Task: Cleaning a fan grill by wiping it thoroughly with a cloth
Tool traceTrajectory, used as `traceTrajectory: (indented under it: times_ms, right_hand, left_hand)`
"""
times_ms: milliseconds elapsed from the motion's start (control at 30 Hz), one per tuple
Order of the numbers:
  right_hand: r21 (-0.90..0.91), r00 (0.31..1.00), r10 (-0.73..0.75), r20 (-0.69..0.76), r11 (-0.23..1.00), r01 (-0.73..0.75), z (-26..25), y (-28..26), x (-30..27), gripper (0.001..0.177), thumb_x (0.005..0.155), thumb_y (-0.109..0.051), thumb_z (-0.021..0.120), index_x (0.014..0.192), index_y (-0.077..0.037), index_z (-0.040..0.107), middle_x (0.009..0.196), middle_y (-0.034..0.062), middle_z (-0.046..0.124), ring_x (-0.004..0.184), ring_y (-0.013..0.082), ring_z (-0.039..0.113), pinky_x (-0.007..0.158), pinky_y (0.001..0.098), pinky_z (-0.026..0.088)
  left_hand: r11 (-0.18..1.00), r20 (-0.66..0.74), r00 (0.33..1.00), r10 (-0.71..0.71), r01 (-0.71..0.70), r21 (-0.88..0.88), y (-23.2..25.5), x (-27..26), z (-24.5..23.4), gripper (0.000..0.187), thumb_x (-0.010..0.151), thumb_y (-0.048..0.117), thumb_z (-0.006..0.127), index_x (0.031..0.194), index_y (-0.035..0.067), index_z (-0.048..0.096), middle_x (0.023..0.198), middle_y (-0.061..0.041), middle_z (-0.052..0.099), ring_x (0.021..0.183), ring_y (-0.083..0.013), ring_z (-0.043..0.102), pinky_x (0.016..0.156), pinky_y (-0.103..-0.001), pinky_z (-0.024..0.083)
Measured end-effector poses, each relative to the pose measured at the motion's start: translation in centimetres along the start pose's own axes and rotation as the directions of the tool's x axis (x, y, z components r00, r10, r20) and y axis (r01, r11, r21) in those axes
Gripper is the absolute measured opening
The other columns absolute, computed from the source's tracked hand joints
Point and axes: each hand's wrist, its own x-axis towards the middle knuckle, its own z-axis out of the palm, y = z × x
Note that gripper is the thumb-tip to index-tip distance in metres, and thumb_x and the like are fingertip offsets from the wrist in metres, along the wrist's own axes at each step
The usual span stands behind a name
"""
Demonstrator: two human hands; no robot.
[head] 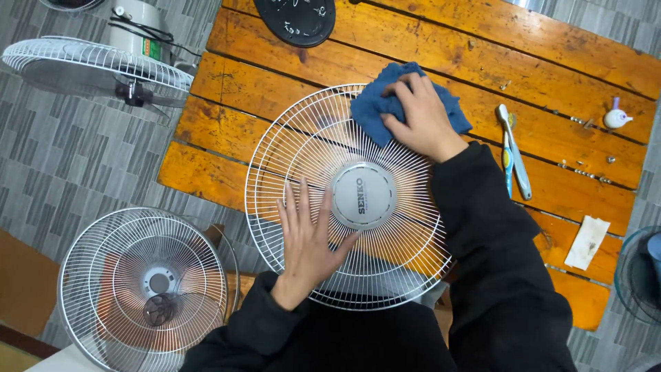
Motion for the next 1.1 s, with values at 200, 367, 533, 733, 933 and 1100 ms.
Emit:
traceTrajectory:
  times_ms: [200, 367, 533, 733, 933, 1100]
  right_hand:
    - [0.012, 0.967, -0.240, 0.091, 0.971, 0.239, -0.7, -5.4, -2.4, 0.037, 0.073, -0.030, 0.074, 0.101, -0.014, 0.058, 0.107, 0.0139, 0.054, 0.100, 0.0385, 0.054, 0.087, 0.0515, 0.045]
    - [0.064, 0.920, -0.349, 0.178, 0.937, 0.343, -1.7, -9.3, -4.2, 0.034, 0.075, -0.033, 0.073, 0.097, -0.012, 0.059, 0.113, 0.0138, 0.057, 0.107, 0.0375, 0.054, 0.094, 0.0498, 0.043]
    - [-0.006, 0.957, -0.250, 0.148, 0.967, 0.253, 1.1, -5.6, -0.3, 0.038, 0.076, -0.029, 0.078, 0.104, -0.013, 0.058, 0.117, 0.0130, 0.054, 0.106, 0.0370, 0.051, 0.088, 0.0504, 0.042]
    - [-0.054, 0.998, -0.058, 0.019, 0.997, 0.059, 3.5, -2.6, 5.8, 0.029, 0.090, -0.026, 0.068, 0.114, -0.011, 0.060, 0.113, 0.0134, 0.052, 0.100, 0.0303, 0.047, 0.084, 0.0387, 0.038]
    - [-0.056, 0.959, -0.261, 0.113, 0.962, 0.268, 0.3, -6.6, 0.1, 0.055, 0.083, -0.020, 0.071, 0.136, -0.013, 0.060, 0.139, 0.0224, 0.050, 0.123, 0.0462, 0.048, 0.105, 0.0570, 0.040]
    - [0.078, 0.932, -0.296, 0.208, 0.955, 0.286, -1.8, -10.8, -8.6, 0.062, 0.083, -0.017, 0.062, 0.144, -0.013, 0.055, 0.154, 0.0197, 0.045, 0.136, 0.0480, 0.042, 0.114, 0.0598, 0.030]
  left_hand:
    - [0.989, 0.020, 0.998, -0.065, 0.062, 0.138, 0.0, 0.3, 0.0, 0.096, 0.084, 0.067, 0.066, 0.155, 0.007, 0.040, 0.158, -0.037, 0.027, 0.148, -0.0581, 0.020, 0.114, -0.075, 0.013]
    - [0.985, 0.028, 0.999, -0.037, 0.032, 0.169, 0.0, 0.3, -0.2, 0.094, 0.085, 0.068, 0.064, 0.149, 0.003, 0.046, 0.156, -0.039, 0.029, 0.148, -0.0588, 0.021, 0.113, -0.075, 0.014]
    - [0.985, 0.066, 0.996, -0.059, 0.047, 0.167, -0.2, 0.2, 0.2, 0.097, 0.084, 0.068, 0.065, 0.156, 0.007, 0.039, 0.158, -0.037, 0.026, 0.149, -0.0587, 0.017, 0.114, -0.075, 0.011]
    - [0.981, 0.157, 0.983, -0.096, 0.067, 0.180, -0.4, 0.1, 0.3, 0.102, 0.082, 0.062, 0.072, 0.158, 0.005, 0.034, 0.160, -0.041, 0.015, 0.149, -0.0585, 0.009, 0.113, -0.077, 0.006]
    - [0.989, 0.071, 0.995, -0.070, 0.059, 0.138, -0.5, 0.2, 0.2, 0.097, 0.081, 0.065, 0.073, 0.153, 0.008, 0.043, 0.158, -0.037, 0.026, 0.149, -0.0581, 0.018, 0.114, -0.074, 0.011]
    - [0.987, 0.068, 0.996, -0.057, 0.046, 0.156, -0.4, 0.1, 0.0, 0.088, 0.080, 0.066, 0.072, 0.141, 0.006, 0.055, 0.159, -0.036, 0.027, 0.149, -0.0560, 0.020, 0.115, -0.072, 0.013]
